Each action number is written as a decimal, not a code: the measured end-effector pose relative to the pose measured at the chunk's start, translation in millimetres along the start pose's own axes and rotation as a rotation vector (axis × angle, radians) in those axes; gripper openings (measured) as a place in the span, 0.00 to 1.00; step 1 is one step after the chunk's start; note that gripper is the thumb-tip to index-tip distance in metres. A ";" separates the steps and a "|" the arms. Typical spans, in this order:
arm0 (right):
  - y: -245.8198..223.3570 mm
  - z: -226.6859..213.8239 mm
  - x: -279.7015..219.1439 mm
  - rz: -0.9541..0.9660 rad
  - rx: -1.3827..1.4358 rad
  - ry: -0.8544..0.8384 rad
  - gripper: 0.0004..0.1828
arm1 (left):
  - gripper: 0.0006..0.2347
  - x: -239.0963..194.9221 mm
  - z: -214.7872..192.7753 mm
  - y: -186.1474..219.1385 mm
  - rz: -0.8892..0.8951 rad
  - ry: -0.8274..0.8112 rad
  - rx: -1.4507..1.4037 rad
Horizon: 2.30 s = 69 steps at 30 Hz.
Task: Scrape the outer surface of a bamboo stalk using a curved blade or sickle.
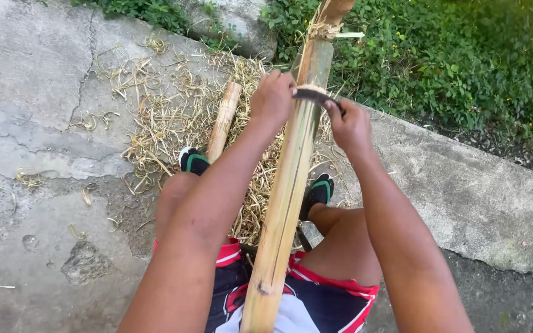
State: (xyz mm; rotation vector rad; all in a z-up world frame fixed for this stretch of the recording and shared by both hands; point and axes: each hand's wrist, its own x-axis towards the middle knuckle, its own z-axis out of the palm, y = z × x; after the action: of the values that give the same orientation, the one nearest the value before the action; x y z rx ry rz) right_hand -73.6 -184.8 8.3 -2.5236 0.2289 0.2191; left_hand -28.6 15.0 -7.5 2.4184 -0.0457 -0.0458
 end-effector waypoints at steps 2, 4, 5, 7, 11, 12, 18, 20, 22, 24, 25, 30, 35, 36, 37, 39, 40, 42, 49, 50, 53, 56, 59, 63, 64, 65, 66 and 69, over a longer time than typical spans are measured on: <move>-4.1 -1.1 13.5 -0.033 -0.021 0.056 0.25 | 0.03 16.6 5.2 -3.5 0.007 0.028 -0.017; -4.2 -0.5 25.3 -0.068 -0.038 0.113 0.25 | 0.03 28.5 8.9 -7.3 0.014 0.057 -0.030; -2.3 0.6 30.9 -0.103 -0.054 0.141 0.26 | 0.04 32.9 10.2 -9.2 0.027 0.080 -0.030; -1.5 2.7 34.5 -0.131 -0.067 0.163 0.27 | 0.04 38.5 12.6 -15.1 0.037 0.094 -0.028; -5.9 -1.3 24.7 -0.178 -0.077 0.174 0.26 | 0.07 37.4 13.8 -14.9 -0.029 -0.017 0.001; -9.9 -1.7 21.5 -0.134 -0.054 0.136 0.25 | 0.08 35.5 9.7 -13.2 -0.044 -0.049 0.020; -6.6 4.1 1.3 -0.137 -0.040 0.183 0.27 | 0.08 26.3 7.4 -12.3 -0.036 -0.079 0.033; -7.4 6.2 -15.1 -0.132 -0.042 0.173 0.27 | 0.08 8.9 -1.0 -14.8 -0.028 -0.097 0.020; -8.0 7.1 -37.7 -0.131 -0.044 0.171 0.27 | 0.08 -14.5 -9.0 -17.7 -0.013 -0.110 0.005; -12.5 9.3 -63.3 -0.175 -0.023 0.139 0.25 | 0.07 -41.7 -20.3 -24.5 0.033 -0.115 -0.024; -15.4 7.0 -82.7 -0.181 -0.025 0.144 0.25 | 0.07 -63.9 -31.4 -21.7 0.036 -0.108 -0.026; -14.0 -4.7 -140.9 -0.066 0.041 -0.214 0.21 | 0.04 -156.0 -73.9 -17.8 -0.141 -0.424 -0.051; -10.5 -4.2 -102.9 -0.034 0.054 -0.178 0.21 | 0.06 -113.9 -27.1 -22.9 -0.061 -0.148 -0.068; -11.1 -3.7 -85.1 -0.062 0.013 -0.078 0.25 | 0.07 -96.9 -12.7 -25.8 -0.019 -0.024 -0.089; -12.1 -4.1 -69.5 -0.063 0.013 -0.078 0.25 | 0.07 -79.3 -9.2 -21.7 -0.019 -0.023 -0.089; -15.1 -3.6 -35.1 -0.074 -0.057 -0.008 0.27 | 0.09 -40.8 -2.8 -15.1 -0.195 -0.142 -0.156; -17.6 -4.6 -20.8 -0.074 -0.054 -0.005 0.27 | 0.09 -26.2 0.5 -16.4 -0.192 -0.141 -0.154; -19.5 -7.3 6.7 -0.095 -0.121 0.055 0.27 | 0.07 1.8 10.0 -17.4 -0.178 -0.095 -0.233; -27.1 -15.3 59.2 -0.074 -0.199 0.102 0.28 | 0.08 63.8 25.4 -20.0 -0.250 -0.087 -0.238; -23.6 -14.5 58.9 -0.109 -0.211 0.128 0.28 | 0.07 64.0 31.5 -25.2 -0.220 -0.045 -0.240; -17.4 -8.1 52.1 -0.185 -0.201 0.181 0.27 | 0.06 57.5 35.1 -33.7 -0.186 -0.011 -0.228; -9.6 -2.3 36.2 -0.239 -0.164 0.217 0.25 | 0.06 41.3 29.1 -28.8 -0.148 0.017 -0.215; -13.3 -6.9 19.3 -0.206 -0.125 0.208 0.24 | 0.07 34.0 19.3 -20.0 -0.118 -0.004 -0.170; -23.0 -8.8 -16.5 -0.101 -0.076 0.098 0.23 | 0.09 0.2 3.8 -23.9 -0.113 -0.090 -0.159; -26.0 -6.9 -32.7 -0.104 -0.076 0.105 0.23 | 0.09 -20.6 -4.4 -27.3 -0.107 -0.086 -0.160; -28.7 -4.9 -49.7 -0.119 -0.089 0.082 0.24 | 0.10 -42.2 -12.5 -30.7 -0.093 -0.089 -0.164; -29.8 -4.9 -67.5 -0.135 -0.105 0.058 0.25 | 0.11 -65.0 -19.1 -32.1 -0.081 -0.091 -0.171; -25.2 -1.3 -116.6 -0.141 -0.072 -0.052 0.24 | 0.14 -127.3 -40.6 -41.3 -0.288 -0.430 -0.070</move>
State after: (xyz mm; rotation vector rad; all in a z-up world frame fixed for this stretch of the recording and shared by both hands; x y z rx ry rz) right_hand -181.4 -151.8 47.2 -2.5883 0.0222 0.2397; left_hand -153.1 78.6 -1.7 2.2860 0.1067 -0.6847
